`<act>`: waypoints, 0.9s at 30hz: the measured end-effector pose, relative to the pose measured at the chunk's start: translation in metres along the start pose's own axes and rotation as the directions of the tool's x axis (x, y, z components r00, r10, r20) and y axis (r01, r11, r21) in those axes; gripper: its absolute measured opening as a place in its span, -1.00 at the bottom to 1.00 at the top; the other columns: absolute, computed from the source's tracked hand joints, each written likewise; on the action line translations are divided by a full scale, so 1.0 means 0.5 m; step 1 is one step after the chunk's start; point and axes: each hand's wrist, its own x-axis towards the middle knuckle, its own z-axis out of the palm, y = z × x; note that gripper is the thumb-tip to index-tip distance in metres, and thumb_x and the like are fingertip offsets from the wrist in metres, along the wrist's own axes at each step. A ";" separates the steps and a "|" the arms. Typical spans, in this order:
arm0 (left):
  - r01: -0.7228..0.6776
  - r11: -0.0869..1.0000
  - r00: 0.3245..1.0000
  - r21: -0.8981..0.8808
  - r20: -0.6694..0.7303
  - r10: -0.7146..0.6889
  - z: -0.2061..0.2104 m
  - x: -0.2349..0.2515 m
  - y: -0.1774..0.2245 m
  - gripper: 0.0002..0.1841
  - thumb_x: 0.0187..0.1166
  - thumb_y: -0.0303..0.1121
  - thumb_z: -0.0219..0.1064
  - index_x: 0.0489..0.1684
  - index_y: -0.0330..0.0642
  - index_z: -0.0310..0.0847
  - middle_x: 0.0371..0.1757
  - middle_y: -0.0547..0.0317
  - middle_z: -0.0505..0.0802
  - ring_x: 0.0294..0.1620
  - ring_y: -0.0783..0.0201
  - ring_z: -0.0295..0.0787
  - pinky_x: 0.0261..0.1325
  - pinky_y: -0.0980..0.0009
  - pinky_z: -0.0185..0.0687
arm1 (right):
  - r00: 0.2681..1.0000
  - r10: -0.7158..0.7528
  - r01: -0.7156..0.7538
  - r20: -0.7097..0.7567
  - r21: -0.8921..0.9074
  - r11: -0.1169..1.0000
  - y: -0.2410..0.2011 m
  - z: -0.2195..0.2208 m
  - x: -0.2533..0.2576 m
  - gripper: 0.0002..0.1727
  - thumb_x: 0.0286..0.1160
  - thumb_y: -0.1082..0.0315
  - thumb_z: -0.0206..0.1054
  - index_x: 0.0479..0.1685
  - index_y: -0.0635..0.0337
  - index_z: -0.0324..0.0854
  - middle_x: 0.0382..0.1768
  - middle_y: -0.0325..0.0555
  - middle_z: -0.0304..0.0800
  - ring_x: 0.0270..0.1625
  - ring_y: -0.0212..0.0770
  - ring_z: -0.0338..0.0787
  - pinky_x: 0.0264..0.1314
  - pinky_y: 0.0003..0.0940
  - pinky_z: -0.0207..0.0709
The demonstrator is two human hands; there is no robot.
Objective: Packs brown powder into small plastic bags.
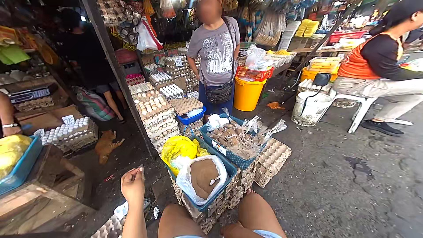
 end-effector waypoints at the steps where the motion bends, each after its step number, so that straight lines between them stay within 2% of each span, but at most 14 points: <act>1: -0.025 1.000 1.000 -0.013 -0.012 0.025 -0.010 -0.003 0.012 -0.84 0.52 -0.47 0.48 -0.17 -0.46 0.78 0.15 -0.25 0.77 0.17 0.11 0.67 0.29 0.27 0.54 | 0.999 0.017 -0.017 0.030 -0.005 1.000 0.004 0.004 0.016 -0.51 0.73 0.24 0.22 0.63 0.01 0.49 0.59 0.24 0.51 0.67 0.30 0.43 0.68 0.41 0.12; 3: -0.077 0.995 0.997 -0.067 -0.023 0.075 -0.026 -0.007 0.043 -0.85 0.49 -0.48 0.49 -0.22 -0.46 0.79 0.09 -0.18 0.78 0.12 0.28 0.68 0.21 0.47 0.55 | 0.998 0.016 -0.015 0.053 -0.022 1.000 0.012 0.010 0.027 -0.47 0.66 0.27 0.30 0.63 0.01 0.50 0.58 0.25 0.52 0.68 0.31 0.42 0.70 0.40 0.10; 5: -0.123 0.983 0.991 -0.133 0.039 0.129 -0.036 -0.008 0.097 -0.86 0.50 -0.47 0.46 -0.23 -0.43 0.79 0.04 -0.08 0.81 0.07 0.42 0.71 0.15 0.57 0.59 | 0.995 -0.099 0.099 -0.005 -0.025 0.995 0.043 0.019 0.031 -0.56 0.67 0.21 0.31 0.49 0.08 0.63 0.46 0.29 0.64 0.60 0.33 0.52 0.67 0.41 0.15; 7: -0.101 0.972 0.973 -0.210 0.183 0.141 -0.048 -0.019 0.160 -0.85 0.53 -0.49 0.40 -0.16 -0.44 0.78 0.04 -0.05 0.83 0.07 0.38 0.74 0.18 0.45 0.66 | 0.953 -0.295 0.297 -0.074 0.010 0.955 0.089 0.034 0.034 -0.58 0.76 0.15 0.18 0.37 0.18 0.72 0.33 0.30 0.74 0.48 0.32 0.64 0.60 0.40 0.31; 9: -0.002 0.948 0.945 -0.319 0.310 0.107 -0.044 -0.027 0.183 -0.89 0.53 -0.51 0.40 -0.16 -0.41 0.76 -0.02 -0.01 0.83 -0.06 0.30 0.79 0.10 0.29 0.76 | 0.932 -0.361 0.362 -0.040 0.208 0.909 0.085 0.007 -0.021 -0.56 0.85 0.20 0.09 0.46 0.26 0.64 0.43 0.23 0.69 0.55 0.14 0.61 0.72 0.15 0.28; 10: 0.034 0.930 0.925 -0.367 0.364 0.110 -0.036 -0.033 0.187 -0.89 0.54 -0.51 0.40 -0.15 -0.39 0.76 -0.05 0.00 0.83 -0.13 0.28 0.79 0.04 0.26 0.78 | 0.916 -0.376 0.402 -0.142 0.324 0.856 0.079 -0.011 -0.060 -0.59 0.83 0.27 0.12 0.42 0.30 0.66 0.36 0.19 0.75 0.46 0.04 0.71 0.67 0.02 0.39; 13: 0.093 0.859 0.824 -0.503 0.523 0.217 -0.007 -0.066 0.221 -0.89 0.55 -0.53 0.38 -0.12 -0.41 0.74 -0.14 0.02 0.85 -0.25 0.30 0.79 -0.10 0.30 0.79 | 0.741 -0.374 0.656 -0.557 0.486 0.577 0.090 -0.051 -0.140 -0.64 0.71 0.40 0.11 0.30 0.39 0.68 0.11 0.03 0.88 0.15 -0.19 0.88 0.36 -0.21 0.72; 15: 0.119 0.812 0.704 -0.571 0.626 0.337 0.007 -0.098 0.256 -0.89 0.53 -0.53 0.39 -0.16 -0.42 0.76 -0.16 0.10 0.85 -0.24 0.42 0.77 -0.12 0.44 0.75 | 0.577 -0.297 0.788 -0.761 0.423 0.447 0.103 -0.081 -0.184 -0.68 0.69 0.28 0.22 0.27 0.16 0.73 0.06 -0.23 0.92 0.11 -0.30 0.89 0.27 -0.31 0.77; 17: 0.116 0.768 0.569 -0.630 0.676 0.468 0.026 -0.133 0.290 -0.89 0.55 -0.51 0.38 -0.18 -0.41 0.75 -0.14 0.17 0.81 -0.21 0.52 0.71 -0.12 0.56 0.66 | 0.447 -0.235 0.847 -0.863 0.324 0.421 0.105 -0.123 -0.231 -0.58 0.62 0.12 0.36 0.41 0.01 0.64 0.18 -0.41 0.86 0.24 -0.38 0.82 0.35 -0.39 0.70; 19: 0.095 0.737 0.453 -0.669 0.689 0.566 0.049 -0.170 0.316 -0.86 0.54 -0.50 0.38 -0.20 -0.46 0.76 -0.12 0.06 0.82 -0.16 0.47 0.70 -0.08 0.54 0.63 | 0.366 -0.214 0.846 -0.906 0.228 0.482 0.101 -0.152 -0.269 -0.30 0.52 0.03 0.44 0.57 0.22 0.43 0.37 -0.34 0.73 0.42 -0.44 0.69 0.48 -0.46 0.58; 21: 0.057 0.735 0.361 -0.676 0.700 0.616 0.071 -0.200 0.337 -0.85 0.54 -0.51 0.39 -0.19 -0.49 0.78 -0.14 -0.04 0.82 -0.14 0.38 0.70 -0.02 0.49 0.60 | 0.337 -0.219 0.832 -0.916 0.182 0.524 0.085 -0.167 -0.293 -0.16 0.43 0.09 0.48 0.62 0.44 0.29 0.45 -0.25 0.65 0.49 -0.52 0.61 0.56 -0.53 0.49; 22: 0.042 0.744 0.325 -0.667 0.714 0.621 0.081 -0.210 0.345 -0.85 0.54 -0.52 0.39 -0.18 -0.50 0.79 -0.15 -0.08 0.83 -0.12 0.33 0.71 0.01 0.45 0.58 | 0.334 -0.224 0.834 -0.916 0.176 0.523 0.077 -0.170 -0.298 -0.21 0.43 0.14 0.48 0.59 0.43 0.33 0.40 -0.31 0.70 0.45 -0.56 0.63 0.54 -0.55 0.50; 24: 0.038 0.774 0.272 -0.632 0.752 0.600 0.102 -0.218 0.352 -0.84 0.56 -0.51 0.39 -0.15 -0.51 0.78 -0.14 -0.11 0.82 -0.12 0.29 0.70 0.02 0.41 0.57 | 0.349 -0.230 0.838 -0.909 0.193 0.511 0.066 -0.166 -0.292 -0.49 0.53 0.26 0.38 0.46 0.20 0.52 0.24 -0.51 0.83 0.33 -0.58 0.74 0.48 -0.56 0.57; 27: 0.067 0.802 0.288 -0.594 0.781 0.554 0.129 -0.221 0.350 -0.83 0.58 -0.49 0.39 -0.12 -0.49 0.77 -0.20 -0.02 0.81 -0.23 0.40 0.64 -0.09 0.49 0.54 | 0.371 -0.249 0.852 -0.895 0.221 0.474 0.074 -0.138 -0.257 -0.70 0.70 0.32 0.22 0.29 0.01 0.72 0.13 -0.50 0.91 0.24 -0.50 0.82 0.40 -0.52 0.64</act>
